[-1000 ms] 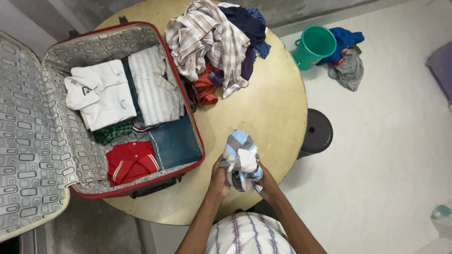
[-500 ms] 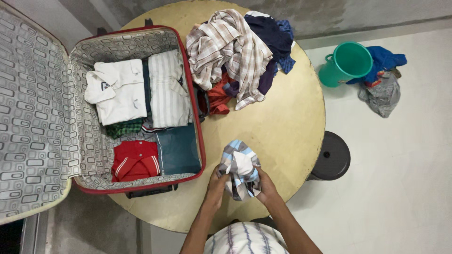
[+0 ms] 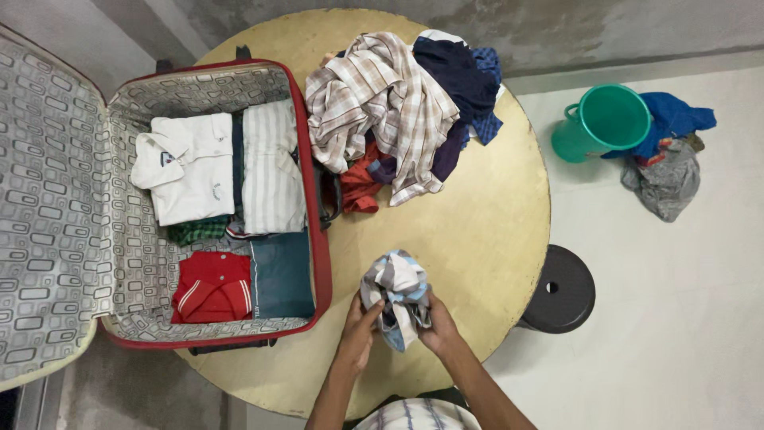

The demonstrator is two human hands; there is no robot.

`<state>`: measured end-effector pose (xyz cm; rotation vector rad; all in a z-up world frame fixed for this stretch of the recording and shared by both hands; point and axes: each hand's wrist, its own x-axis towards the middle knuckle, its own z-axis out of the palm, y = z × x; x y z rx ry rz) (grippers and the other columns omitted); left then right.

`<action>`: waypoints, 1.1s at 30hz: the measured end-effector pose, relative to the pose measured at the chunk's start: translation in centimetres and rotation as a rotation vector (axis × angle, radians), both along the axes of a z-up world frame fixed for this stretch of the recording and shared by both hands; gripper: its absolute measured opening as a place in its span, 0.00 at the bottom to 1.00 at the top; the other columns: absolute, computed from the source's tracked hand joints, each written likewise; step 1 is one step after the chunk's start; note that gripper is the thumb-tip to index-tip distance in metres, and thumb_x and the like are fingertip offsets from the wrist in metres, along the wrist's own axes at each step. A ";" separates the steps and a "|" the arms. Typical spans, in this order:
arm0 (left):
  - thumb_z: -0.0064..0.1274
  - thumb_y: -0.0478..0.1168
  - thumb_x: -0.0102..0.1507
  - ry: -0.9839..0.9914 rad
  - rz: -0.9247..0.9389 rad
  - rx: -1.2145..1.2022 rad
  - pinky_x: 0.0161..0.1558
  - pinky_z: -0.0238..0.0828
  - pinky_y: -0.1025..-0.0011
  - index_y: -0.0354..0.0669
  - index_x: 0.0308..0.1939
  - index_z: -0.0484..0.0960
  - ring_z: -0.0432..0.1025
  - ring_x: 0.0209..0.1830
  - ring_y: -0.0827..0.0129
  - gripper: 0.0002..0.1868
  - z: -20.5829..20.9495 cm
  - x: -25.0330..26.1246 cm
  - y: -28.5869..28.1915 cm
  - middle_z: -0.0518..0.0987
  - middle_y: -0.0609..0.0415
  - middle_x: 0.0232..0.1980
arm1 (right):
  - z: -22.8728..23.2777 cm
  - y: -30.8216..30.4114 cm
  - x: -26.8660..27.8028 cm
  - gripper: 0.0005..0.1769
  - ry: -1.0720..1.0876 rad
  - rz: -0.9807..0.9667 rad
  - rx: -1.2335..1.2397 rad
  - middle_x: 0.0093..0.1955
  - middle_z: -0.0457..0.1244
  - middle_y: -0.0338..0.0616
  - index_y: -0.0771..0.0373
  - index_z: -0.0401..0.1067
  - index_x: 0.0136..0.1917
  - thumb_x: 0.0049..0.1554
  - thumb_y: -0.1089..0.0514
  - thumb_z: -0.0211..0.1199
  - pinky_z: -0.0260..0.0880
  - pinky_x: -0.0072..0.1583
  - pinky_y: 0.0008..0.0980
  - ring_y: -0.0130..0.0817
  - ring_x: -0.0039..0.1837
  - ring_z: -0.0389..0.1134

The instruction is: The person folds a shirt and a pair of pants and places them into a red suitcase.

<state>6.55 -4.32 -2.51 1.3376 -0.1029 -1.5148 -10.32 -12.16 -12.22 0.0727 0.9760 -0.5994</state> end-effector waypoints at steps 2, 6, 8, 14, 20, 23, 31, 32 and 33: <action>0.57 0.43 0.63 0.059 0.061 -0.206 0.58 0.66 0.60 0.55 0.78 0.57 0.66 0.65 0.65 0.41 2.0 1.0 -2.9 0.69 0.56 0.70 | 4.2 -4.1 1.6 0.24 -0.082 0.007 -0.190 0.58 0.69 0.44 0.59 0.71 0.63 0.66 0.41 0.52 0.68 0.65 0.41 0.39 0.60 0.68; 0.54 0.46 0.65 0.147 0.198 -0.589 0.63 0.69 0.60 0.53 0.79 0.52 0.66 0.69 0.64 0.41 8.5 3.9 -9.4 0.64 0.55 0.76 | 15.2 -11.9 4.3 0.36 -0.532 -0.040 -0.577 0.72 0.60 0.53 0.60 0.58 0.75 0.64 0.36 0.50 0.62 0.70 0.47 0.46 0.73 0.61; 0.52 0.47 0.67 0.144 0.274 -0.695 0.64 0.73 0.57 0.49 0.79 0.53 0.68 0.67 0.63 0.39 11.2 4.8 -11.4 0.64 0.51 0.76 | 18.3 -13.8 5.9 0.36 -0.411 -0.059 -0.579 0.74 0.58 0.54 0.60 0.53 0.76 0.64 0.37 0.49 0.61 0.73 0.46 0.46 0.75 0.60; 0.48 0.46 0.68 0.034 0.185 -0.453 0.61 0.71 0.60 0.43 0.76 0.61 0.71 0.66 0.61 0.33 9.1 4.7 -9.5 0.70 0.50 0.74 | 15.7 -10.4 6.1 0.35 -0.175 0.115 -0.527 0.75 0.59 0.50 0.63 0.56 0.76 0.65 0.40 0.50 0.61 0.72 0.43 0.41 0.75 0.60; 0.49 0.45 0.67 -0.003 0.122 -0.246 0.61 0.71 0.60 0.42 0.73 0.66 0.71 0.65 0.63 0.30 4.4 4.4 -4.0 0.72 0.50 0.71 | 12.4 -5.0 4.8 0.30 0.014 0.180 -0.466 0.72 0.61 0.49 0.65 0.61 0.72 0.65 0.44 0.51 0.65 0.70 0.42 0.37 0.72 0.63; 0.49 0.46 0.68 0.030 0.093 -0.294 0.62 0.71 0.61 0.41 0.73 0.65 0.71 0.65 0.63 0.30 3.5 4.6 -1.9 0.72 0.48 0.71 | 12.7 -3.9 4.7 0.28 0.038 0.180 -0.482 0.71 0.62 0.49 0.65 0.62 0.71 0.66 0.46 0.51 0.66 0.68 0.41 0.37 0.70 0.64; 0.49 0.46 0.68 -0.007 0.108 -0.293 0.60 0.71 0.63 0.43 0.74 0.62 0.72 0.63 0.64 0.31 3.1 5.9 2.2 0.74 0.48 0.69 | 14.4 -0.2 7.6 0.26 0.123 0.286 -0.546 0.69 0.64 0.45 0.64 0.64 0.70 0.65 0.48 0.53 0.67 0.67 0.39 0.34 0.69 0.65; 0.49 0.46 0.68 0.001 0.119 -0.297 0.60 0.71 0.63 0.43 0.74 0.62 0.72 0.63 0.64 0.31 3.3 6.1 2.5 0.75 0.47 0.69 | 14.5 0.4 8.1 0.25 0.107 0.294 -0.561 0.69 0.64 0.46 0.64 0.64 0.70 0.64 0.49 0.53 0.67 0.67 0.39 0.34 0.69 0.65; 0.49 0.45 0.68 0.006 0.130 -0.327 0.60 0.71 0.63 0.42 0.74 0.61 0.72 0.63 0.64 0.31 3.5 6.1 2.9 0.74 0.47 0.69 | 14.6 0.9 8.6 0.25 0.091 0.302 -0.576 0.69 0.64 0.46 0.64 0.64 0.70 0.64 0.50 0.54 0.67 0.67 0.39 0.34 0.68 0.66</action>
